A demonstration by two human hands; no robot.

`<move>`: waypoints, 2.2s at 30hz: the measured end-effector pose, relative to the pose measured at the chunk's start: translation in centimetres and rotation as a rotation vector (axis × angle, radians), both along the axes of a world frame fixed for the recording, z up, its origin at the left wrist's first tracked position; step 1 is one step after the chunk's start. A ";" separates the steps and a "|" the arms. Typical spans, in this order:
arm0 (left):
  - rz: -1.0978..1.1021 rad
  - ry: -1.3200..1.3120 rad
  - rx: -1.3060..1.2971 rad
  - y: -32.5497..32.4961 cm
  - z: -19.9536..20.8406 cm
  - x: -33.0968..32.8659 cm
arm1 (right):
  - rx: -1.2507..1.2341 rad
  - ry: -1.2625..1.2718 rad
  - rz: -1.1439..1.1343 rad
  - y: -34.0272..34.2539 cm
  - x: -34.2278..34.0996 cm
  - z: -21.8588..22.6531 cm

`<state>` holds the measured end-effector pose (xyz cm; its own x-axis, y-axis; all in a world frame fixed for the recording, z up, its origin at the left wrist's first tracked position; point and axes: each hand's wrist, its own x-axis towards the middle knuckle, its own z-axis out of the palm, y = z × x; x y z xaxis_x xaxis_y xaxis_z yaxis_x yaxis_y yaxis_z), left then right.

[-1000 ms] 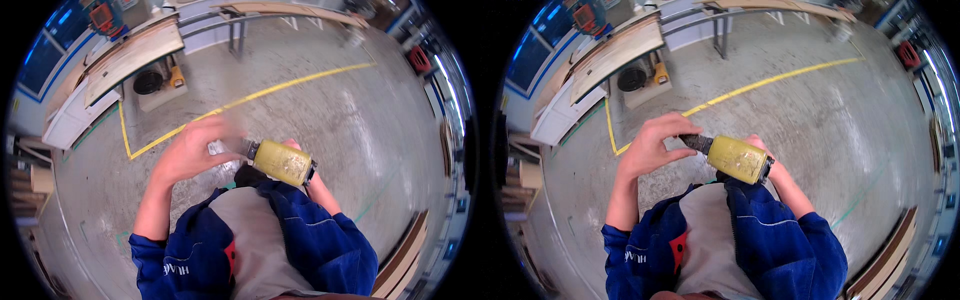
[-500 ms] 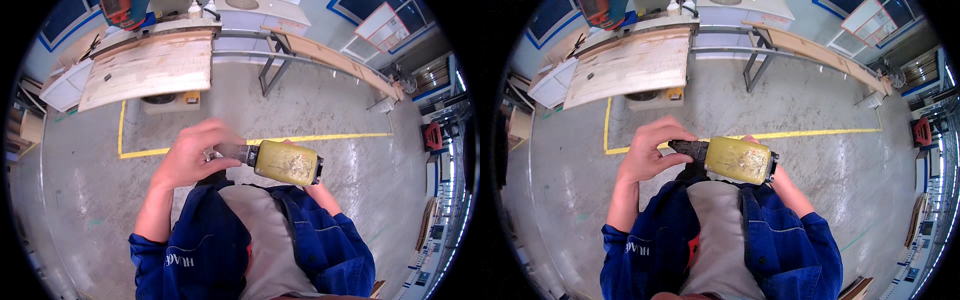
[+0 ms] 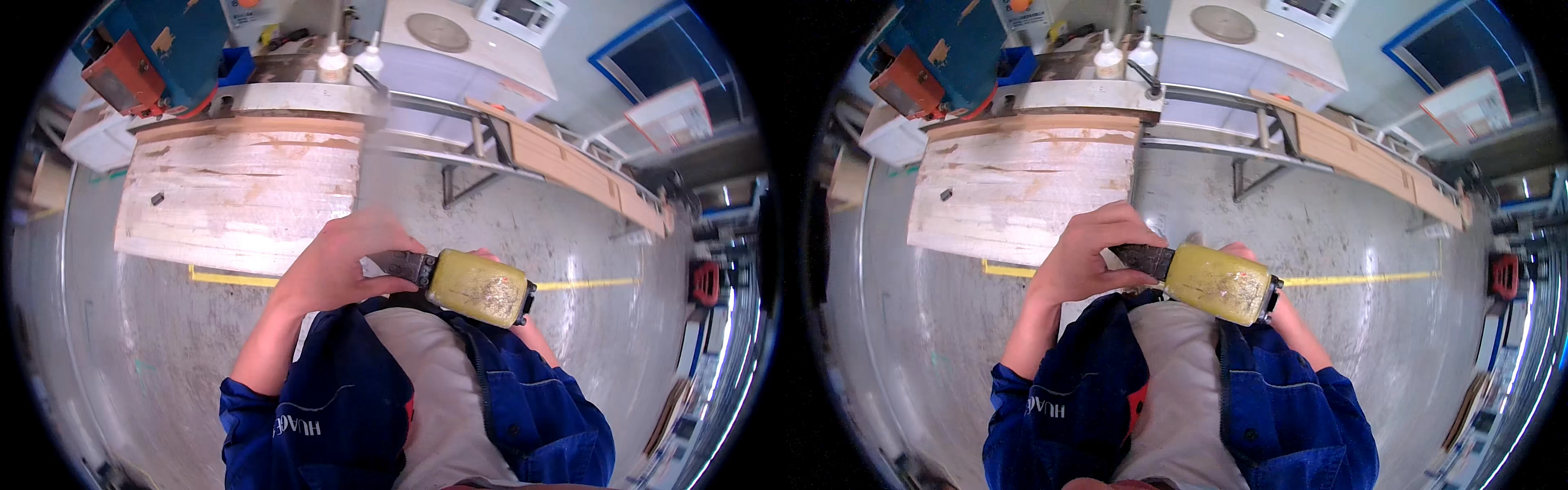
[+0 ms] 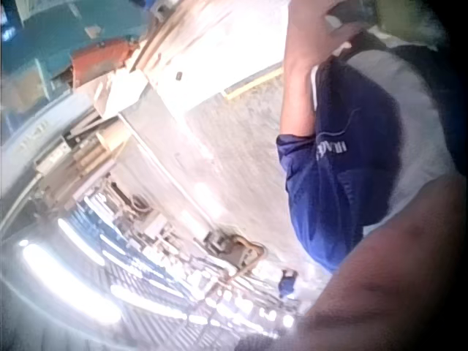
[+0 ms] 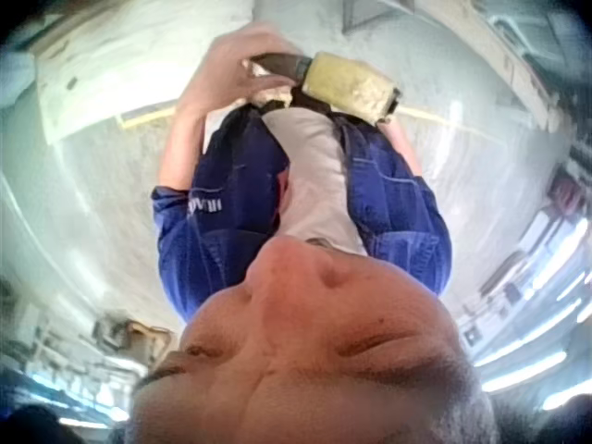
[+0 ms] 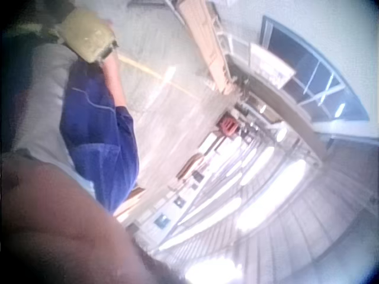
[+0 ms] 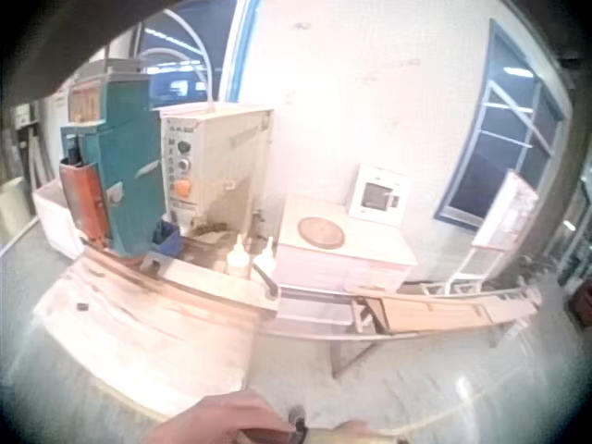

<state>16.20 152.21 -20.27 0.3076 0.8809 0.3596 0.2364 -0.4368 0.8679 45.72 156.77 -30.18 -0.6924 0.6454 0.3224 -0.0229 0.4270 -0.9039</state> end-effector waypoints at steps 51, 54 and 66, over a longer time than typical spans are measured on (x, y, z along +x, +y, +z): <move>1.128 0.716 -0.450 29.7 -15.9 -21.6 | -0.540 0.155 1.203 36.0 -21.1 -10.9; 1.195 0.979 -0.663 32.9 -20.7 -28.3 | -0.679 0.233 1.221 38.2 -20.5 -8.7; 1.176 0.963 -0.375 35.9 -24.6 -29.2 | -0.758 0.239 1.240 41.8 -20.2 -9.6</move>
<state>-12.97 188.10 -44.84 -0.6146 0.7737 0.1535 0.7856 0.5828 0.2078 25.48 198.55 -39.76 -0.8965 -0.2448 0.3693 -0.1902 -0.5402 -0.8197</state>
